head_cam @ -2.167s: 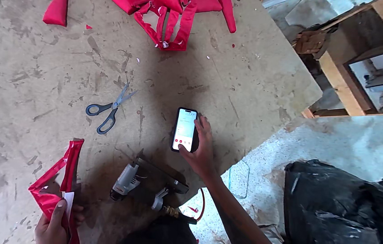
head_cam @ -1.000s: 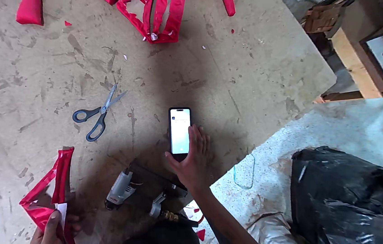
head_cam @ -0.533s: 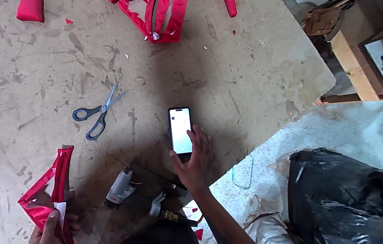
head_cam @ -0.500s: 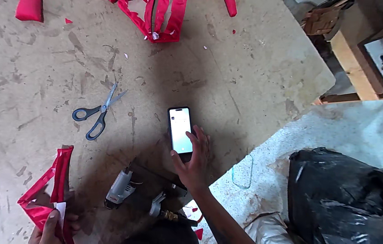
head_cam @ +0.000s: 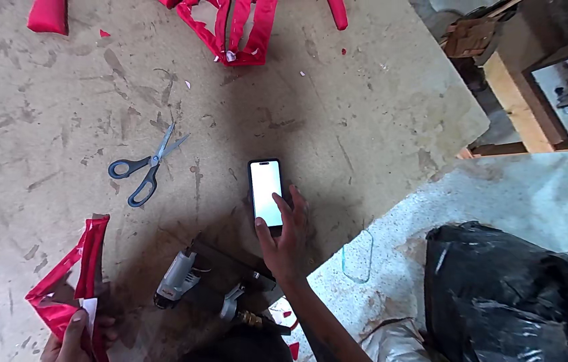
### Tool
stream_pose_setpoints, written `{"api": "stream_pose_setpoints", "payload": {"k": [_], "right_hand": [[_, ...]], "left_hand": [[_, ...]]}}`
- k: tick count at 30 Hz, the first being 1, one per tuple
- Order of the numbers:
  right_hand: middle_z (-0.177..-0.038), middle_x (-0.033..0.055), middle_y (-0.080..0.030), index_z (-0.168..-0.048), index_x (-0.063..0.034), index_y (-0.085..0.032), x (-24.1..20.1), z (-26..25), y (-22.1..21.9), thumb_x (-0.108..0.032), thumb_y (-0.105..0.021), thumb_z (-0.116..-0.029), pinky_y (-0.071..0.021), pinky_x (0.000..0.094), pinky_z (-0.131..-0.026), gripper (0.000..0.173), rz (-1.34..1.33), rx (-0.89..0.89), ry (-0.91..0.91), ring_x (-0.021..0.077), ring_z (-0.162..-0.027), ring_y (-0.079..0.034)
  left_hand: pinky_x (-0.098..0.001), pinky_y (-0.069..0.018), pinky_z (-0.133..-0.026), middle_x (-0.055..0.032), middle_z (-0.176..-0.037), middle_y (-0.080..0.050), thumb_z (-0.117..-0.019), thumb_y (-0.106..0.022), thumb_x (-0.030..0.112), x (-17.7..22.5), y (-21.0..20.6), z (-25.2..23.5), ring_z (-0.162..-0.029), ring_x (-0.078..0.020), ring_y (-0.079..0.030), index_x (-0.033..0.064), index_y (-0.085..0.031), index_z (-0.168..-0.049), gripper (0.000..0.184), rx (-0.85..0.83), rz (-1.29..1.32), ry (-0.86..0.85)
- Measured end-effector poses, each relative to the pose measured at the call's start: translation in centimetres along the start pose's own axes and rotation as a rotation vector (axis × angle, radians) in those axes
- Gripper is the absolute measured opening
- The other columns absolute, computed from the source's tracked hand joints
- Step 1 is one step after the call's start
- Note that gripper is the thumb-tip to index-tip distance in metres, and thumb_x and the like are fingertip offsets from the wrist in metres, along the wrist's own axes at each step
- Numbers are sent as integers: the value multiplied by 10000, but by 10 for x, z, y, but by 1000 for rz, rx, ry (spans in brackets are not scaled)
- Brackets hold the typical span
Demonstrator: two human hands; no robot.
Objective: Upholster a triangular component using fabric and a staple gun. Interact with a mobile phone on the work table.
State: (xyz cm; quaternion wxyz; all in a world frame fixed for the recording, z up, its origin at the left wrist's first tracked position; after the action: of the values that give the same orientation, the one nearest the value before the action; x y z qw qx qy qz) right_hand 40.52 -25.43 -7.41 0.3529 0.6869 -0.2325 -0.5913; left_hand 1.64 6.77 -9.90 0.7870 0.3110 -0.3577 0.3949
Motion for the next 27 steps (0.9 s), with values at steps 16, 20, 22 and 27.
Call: {"api": "stream_pose_setpoints", "payload": {"k": [16,20,22,27], "right_hand": [[-1543,66,-480,-1029,-151,-732,7,7,22,-197,-474,-1027,-437,479,-1142,262,-364,152,61,273,-1450,-414],[-1523,70,-503,-1009,-144,-739,8,9,23,-173,-484,-1021,-464,469,-1127,256,-401,165,71,272,-1431,-444],[-1511,69,-514,-1012,-143,-743,5,9,22,-179,-493,-1020,-473,465,-1114,252,-404,156,76,265,-1415,-461],[-1449,73,-563,-1010,-125,-743,9,9,21,-251,-558,-1001,-531,442,-1053,224,-481,110,71,259,-1366,-511]], "left_hand": [[-392,-601,-485,-125,-721,-709,-1112,-374,300,1,4,0,-542,-250,-691,5,-523,-1162,335,18,-22,-10],[-396,-600,-474,-132,-708,-709,-1111,-382,303,4,3,1,-531,-257,-691,-5,-529,-1154,344,21,-9,-11],[-399,-600,-475,-136,-708,-708,-1110,-387,305,5,5,1,-531,-260,-690,-10,-523,-1160,347,28,-11,1],[-411,-604,-496,-164,-774,-724,-1107,-398,299,6,2,4,-570,-274,-701,-14,-520,-1249,365,15,11,40]]}}
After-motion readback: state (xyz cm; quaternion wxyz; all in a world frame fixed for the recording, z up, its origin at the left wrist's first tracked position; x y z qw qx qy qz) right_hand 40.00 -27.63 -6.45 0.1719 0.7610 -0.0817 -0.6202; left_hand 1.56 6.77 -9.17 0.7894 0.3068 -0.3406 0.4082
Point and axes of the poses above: each hand's wrist, its own z-axis away from the middle knuckle, its own y-axis out of the back of the hand, x = y × z, the point moved 10 cm from there along -z, towards the middle knuckle
